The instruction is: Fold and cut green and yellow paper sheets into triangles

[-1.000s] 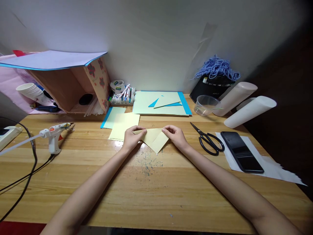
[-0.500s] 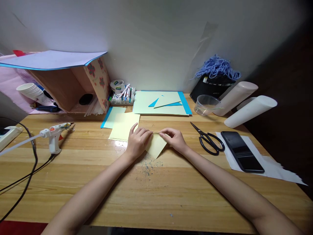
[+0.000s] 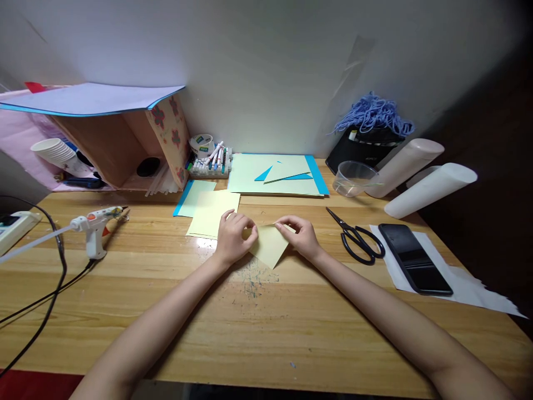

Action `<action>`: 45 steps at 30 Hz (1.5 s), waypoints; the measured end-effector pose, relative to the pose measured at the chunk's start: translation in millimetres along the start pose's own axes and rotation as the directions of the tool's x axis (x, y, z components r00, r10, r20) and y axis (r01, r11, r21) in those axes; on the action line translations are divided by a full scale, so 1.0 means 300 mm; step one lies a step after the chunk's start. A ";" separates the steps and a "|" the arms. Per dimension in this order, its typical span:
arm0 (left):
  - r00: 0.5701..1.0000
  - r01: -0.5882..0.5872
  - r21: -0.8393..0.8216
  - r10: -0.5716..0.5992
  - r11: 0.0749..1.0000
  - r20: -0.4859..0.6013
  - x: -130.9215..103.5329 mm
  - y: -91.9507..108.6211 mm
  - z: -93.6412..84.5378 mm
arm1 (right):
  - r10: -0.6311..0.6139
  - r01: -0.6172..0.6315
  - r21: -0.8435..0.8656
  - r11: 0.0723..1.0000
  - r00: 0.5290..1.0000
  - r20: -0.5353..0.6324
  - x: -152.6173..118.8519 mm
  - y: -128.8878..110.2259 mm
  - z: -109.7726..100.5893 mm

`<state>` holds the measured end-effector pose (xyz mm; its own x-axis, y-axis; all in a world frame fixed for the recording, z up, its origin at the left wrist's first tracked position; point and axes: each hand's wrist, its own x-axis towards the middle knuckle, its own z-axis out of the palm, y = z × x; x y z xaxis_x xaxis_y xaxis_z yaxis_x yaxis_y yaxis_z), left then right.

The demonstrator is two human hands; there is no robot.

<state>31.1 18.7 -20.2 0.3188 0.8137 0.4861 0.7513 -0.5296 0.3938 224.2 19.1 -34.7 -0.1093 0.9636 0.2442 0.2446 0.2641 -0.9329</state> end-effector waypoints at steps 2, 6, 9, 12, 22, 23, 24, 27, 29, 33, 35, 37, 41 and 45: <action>1.000 0.017 -0.002 -0.017 1.000 -0.008 0.004 -0.009 0.000 | 0.023 -0.023 0.037 0.999 1.000 -0.014 0.008 0.008 -0.006; 0.998 0.054 0.002 -0.054 0.999 -0.033 0.009 -0.025 0.000 | 0.083 -0.077 0.106 0.991 0.995 -0.058 0.021 0.021 -0.015; 0.996 0.079 0.015 -0.078 0.997 -0.053 0.011 -0.038 0.000 | 0.133 -0.118 0.163 0.980 0.987 -0.090 0.029 0.024 -0.019; 0.993 0.094 0.031 -0.092 0.995 -0.080 0.014 -0.046 -0.004 | 0.156 -0.128 0.212 0.969 0.980 -0.120 0.033 0.025 -0.019; 0.985 0.133 0.038 -0.128 0.990 -0.119 0.017 -0.071 -0.004 | 0.197 -0.124 0.327 0.937 0.959 -0.202 0.041 0.054 -0.027; 0.981 0.150 0.033 -0.145 0.988 -0.128 0.018 -0.077 -0.002 | 0.205 -0.125 0.343 0.931 0.956 -0.210 0.043 0.055 -0.028; 0.978 0.166 0.027 -0.161 0.986 -0.136 0.020 -0.082 -0.001 | 0.211 -0.125 0.355 0.926 0.954 -0.215 0.044 0.055 -0.029; 0.969 0.199 0.014 -0.195 0.980 -0.150 0.023 -0.091 0.001 | 0.228 -0.125 0.387 0.913 0.946 -0.231 0.046 0.054 -0.032; 0.966 0.214 0.012 -0.209 0.977 -0.152 0.023 -0.091 -0.001 | 0.243 -0.128 0.404 0.906 0.938 -0.247 0.045 0.054 -0.032; 0.959 0.239 0.007 -0.235 0.971 -0.156 0.021 -0.088 -0.001 | 0.246 -0.118 0.421 0.899 0.932 -0.265 0.046 0.058 -0.031; 0.953 0.261 0.002 -0.257 0.965 -0.158 0.019 -0.088 0.002 | 0.252 -0.108 0.436 0.893 0.924 -0.287 0.050 0.062 -0.033; 0.941 0.300 -0.004 -0.297 0.954 -0.160 0.019 -0.094 0.002 | 0.267 -0.096 0.454 0.886 0.905 -0.331 0.057 0.070 -0.039; 0.880 0.442 0.072 -0.417 0.894 -0.225 0.028 -0.146 -0.015 | 0.254 -0.084 0.371 0.925 0.862 -0.438 0.072 0.089 -0.054; 0.788 0.608 0.258 -0.533 0.751 -0.308 0.038 -0.239 -0.044 | 0.143 -0.086 0.137 0.987 0.860 -0.490 0.073 0.098 -0.062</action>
<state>-26.8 62.8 -32.5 -0.3270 0.8496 0.4138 0.9069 0.1590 0.3901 247.0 48.8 -51.9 0.4134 0.8869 0.2061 0.1187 0.1719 -0.9779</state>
